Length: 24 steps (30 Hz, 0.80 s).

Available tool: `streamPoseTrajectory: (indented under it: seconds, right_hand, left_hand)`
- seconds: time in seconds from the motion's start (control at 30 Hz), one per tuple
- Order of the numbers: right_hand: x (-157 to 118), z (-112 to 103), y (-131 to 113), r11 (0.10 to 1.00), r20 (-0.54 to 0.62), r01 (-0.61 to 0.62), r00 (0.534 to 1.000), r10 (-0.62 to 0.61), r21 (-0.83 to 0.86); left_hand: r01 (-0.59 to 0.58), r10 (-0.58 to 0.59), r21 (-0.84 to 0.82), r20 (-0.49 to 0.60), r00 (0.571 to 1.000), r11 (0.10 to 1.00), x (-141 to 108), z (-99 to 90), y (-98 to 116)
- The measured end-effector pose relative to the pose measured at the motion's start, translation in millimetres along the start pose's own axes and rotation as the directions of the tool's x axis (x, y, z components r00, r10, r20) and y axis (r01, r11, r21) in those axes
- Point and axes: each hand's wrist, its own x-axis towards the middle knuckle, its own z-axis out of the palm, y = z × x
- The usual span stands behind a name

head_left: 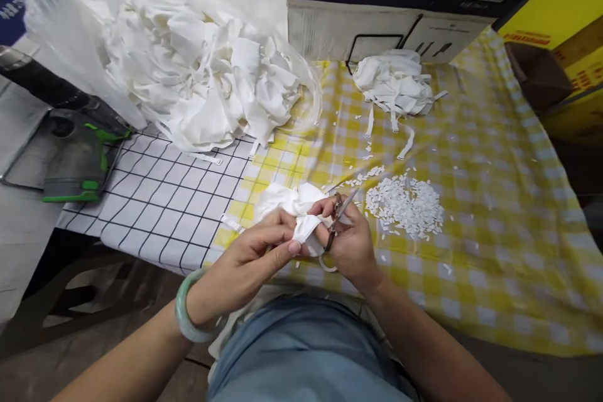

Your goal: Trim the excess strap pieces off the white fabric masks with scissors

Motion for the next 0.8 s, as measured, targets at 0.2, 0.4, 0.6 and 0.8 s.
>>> streamPoseTrajectory:
  seconds: [0.2, 0.4, 0.6, 0.8]
  right_hand:
    - [-13, 5, 5, 0.923, 0.084, -0.21, 0.978, 0.194, 0.323]
    - [-25, -61, -11, 0.907, 0.077, 0.032, 0.997, 0.0, -0.421]
    - [-26, -81, -16, 0.75, 0.173, 0.138, 0.984, -0.031, -0.647]
    - [-25, -80, -17, 0.747, 0.205, 0.147, 0.979, -0.015, -0.649]
  left_hand:
    - [-0.209, 0.174, -0.166, -0.202, 0.964, 0.964, 32, 33.7, -7]
    - [-0.181, 0.15, -0.136, -0.211, 0.966, 0.974, 39, 54.1, -23]
    - [-0.192, 0.167, -0.148, -0.163, 0.972, 0.97, 43, 62.3, -25]
    - [-0.191, 0.174, -0.131, -0.132, 0.976, 0.973, 45, 62.6, -29]
